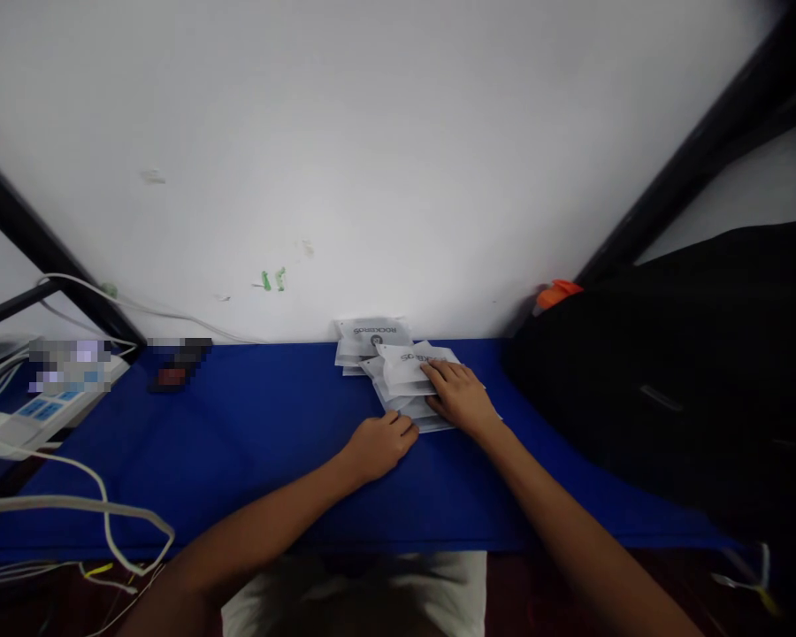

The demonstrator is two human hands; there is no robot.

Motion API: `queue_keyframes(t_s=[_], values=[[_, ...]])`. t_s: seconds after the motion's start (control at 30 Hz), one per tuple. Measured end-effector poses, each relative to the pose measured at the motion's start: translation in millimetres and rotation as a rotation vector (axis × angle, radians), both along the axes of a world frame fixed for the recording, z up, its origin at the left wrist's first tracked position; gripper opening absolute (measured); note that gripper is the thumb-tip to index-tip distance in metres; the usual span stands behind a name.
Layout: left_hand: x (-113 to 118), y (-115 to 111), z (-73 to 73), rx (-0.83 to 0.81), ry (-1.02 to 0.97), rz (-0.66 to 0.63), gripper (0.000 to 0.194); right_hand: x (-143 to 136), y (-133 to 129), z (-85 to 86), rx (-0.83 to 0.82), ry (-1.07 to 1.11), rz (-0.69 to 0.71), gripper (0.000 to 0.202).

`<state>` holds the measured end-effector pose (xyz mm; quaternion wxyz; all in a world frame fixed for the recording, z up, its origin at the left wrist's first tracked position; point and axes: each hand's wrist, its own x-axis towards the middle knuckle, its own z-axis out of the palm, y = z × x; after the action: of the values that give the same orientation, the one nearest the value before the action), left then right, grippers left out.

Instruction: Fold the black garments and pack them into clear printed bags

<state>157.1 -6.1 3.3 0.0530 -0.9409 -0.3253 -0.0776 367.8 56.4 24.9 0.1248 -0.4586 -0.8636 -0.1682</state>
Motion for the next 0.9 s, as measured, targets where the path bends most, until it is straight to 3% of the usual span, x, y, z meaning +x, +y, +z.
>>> queue_keyframes(t_s=[0.2, 0.43, 0.6, 0.8, 0.9], values=[[7, 9, -10.2, -0.009, 0.008, -0.025, 0.020, -1, 4, -5.9, 0.021, 0.022, 0.021, 0.038], [-19, 2, -15.9, -0.008, 0.001, 0.006, 0.029, 2, 0, -2.2, 0.083, 0.072, 0.020, 0.038], [-46, -2, -12.9, -0.015, -0.004, 0.079, 0.031, -9, -14, 7.0, 0.157, 0.089, -0.005, 0.041], [-63, 8, -2.2, -0.046, -0.029, 0.139, 0.029, -42, -25, 4.3, 0.054, 0.032, -0.117, 0.046], [-65, 10, 0.8, -0.061, -0.045, 0.145, 0.027, -41, -26, 6.9, -0.008, 0.040, -0.060, 0.053]])
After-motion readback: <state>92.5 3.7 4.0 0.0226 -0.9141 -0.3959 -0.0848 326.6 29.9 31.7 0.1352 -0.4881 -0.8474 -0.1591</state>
